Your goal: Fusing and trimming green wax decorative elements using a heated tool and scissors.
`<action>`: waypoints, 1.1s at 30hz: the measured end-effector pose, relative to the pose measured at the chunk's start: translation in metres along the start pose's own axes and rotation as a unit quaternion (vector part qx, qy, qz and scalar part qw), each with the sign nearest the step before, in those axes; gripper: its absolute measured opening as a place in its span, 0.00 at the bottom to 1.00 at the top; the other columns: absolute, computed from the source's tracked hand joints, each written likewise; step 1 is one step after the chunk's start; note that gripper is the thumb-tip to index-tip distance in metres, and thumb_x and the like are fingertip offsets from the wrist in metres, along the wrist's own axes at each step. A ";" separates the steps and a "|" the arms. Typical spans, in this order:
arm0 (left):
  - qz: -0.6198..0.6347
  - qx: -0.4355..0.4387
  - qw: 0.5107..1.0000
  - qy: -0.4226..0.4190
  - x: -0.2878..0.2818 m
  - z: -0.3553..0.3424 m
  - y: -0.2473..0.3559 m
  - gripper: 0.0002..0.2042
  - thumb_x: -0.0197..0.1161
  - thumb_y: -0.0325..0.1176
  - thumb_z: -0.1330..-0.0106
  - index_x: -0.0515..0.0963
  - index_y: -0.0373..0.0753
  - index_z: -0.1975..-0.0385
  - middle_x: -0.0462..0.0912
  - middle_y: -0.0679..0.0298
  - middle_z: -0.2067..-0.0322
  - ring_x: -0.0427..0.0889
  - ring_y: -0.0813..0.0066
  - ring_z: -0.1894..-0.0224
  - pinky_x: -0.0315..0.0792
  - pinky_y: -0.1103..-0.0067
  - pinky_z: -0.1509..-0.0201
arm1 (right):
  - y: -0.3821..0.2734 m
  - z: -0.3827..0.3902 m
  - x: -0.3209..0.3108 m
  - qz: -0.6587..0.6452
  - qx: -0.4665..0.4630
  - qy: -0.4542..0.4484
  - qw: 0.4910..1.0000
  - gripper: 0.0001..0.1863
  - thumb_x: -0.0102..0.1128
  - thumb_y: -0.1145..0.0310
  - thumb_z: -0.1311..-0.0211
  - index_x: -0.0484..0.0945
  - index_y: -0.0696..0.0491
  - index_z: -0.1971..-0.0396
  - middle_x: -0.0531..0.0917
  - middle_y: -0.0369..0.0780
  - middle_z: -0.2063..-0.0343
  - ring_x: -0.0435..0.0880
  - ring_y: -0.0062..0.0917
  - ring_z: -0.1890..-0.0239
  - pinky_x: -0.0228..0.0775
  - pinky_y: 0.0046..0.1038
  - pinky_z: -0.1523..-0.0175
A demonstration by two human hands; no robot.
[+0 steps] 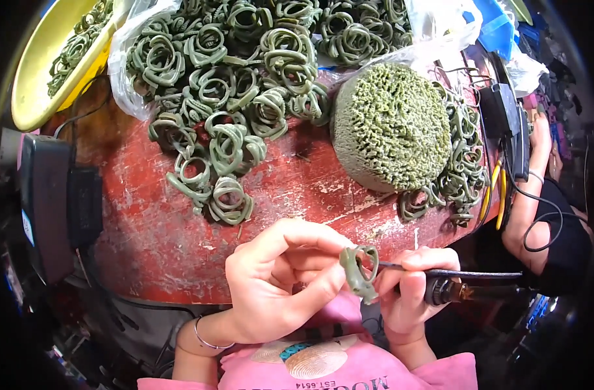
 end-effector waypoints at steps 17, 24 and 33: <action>-0.044 -0.002 0.999 0.003 0.006 -0.002 0.003 0.11 0.53 0.16 0.47 0.69 0.26 0.62 0.73 0.59 0.68 0.76 0.75 0.65 0.72 0.82 0.61 | -0.009 0.004 -0.008 0.071 0.018 0.045 0.996 0.08 0.48 0.70 0.46 0.65 0.58 0.69 0.76 0.40 0.90 0.73 0.18 0.88 0.63 0.17 0.83; -0.096 0.011 0.995 0.030 0.010 -0.004 0.003 0.09 0.55 0.21 0.47 0.68 0.25 0.68 0.72 0.56 0.72 0.78 0.69 0.73 0.77 0.76 0.69 | -0.012 0.002 -0.004 0.074 0.025 0.037 0.996 0.07 0.48 0.74 0.47 0.65 0.60 0.69 0.75 0.41 0.89 0.74 0.19 0.87 0.65 0.18 0.81; -0.100 0.017 0.994 0.050 0.011 -0.004 0.002 0.07 0.54 0.22 0.45 0.68 0.27 0.68 0.73 0.59 0.76 0.78 0.73 0.77 0.74 0.83 0.73 | -0.011 -0.003 -0.004 0.060 0.033 0.018 0.998 0.07 0.48 0.76 0.47 0.66 0.61 0.68 0.75 0.42 0.88 0.75 0.21 0.86 0.66 0.19 0.80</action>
Point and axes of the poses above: each hand's wrist, its own z-axis away from the middle knuckle, its own x-axis out of the palm, y = z × x, the point moved 3 cm from there along -z, towards the middle knuckle
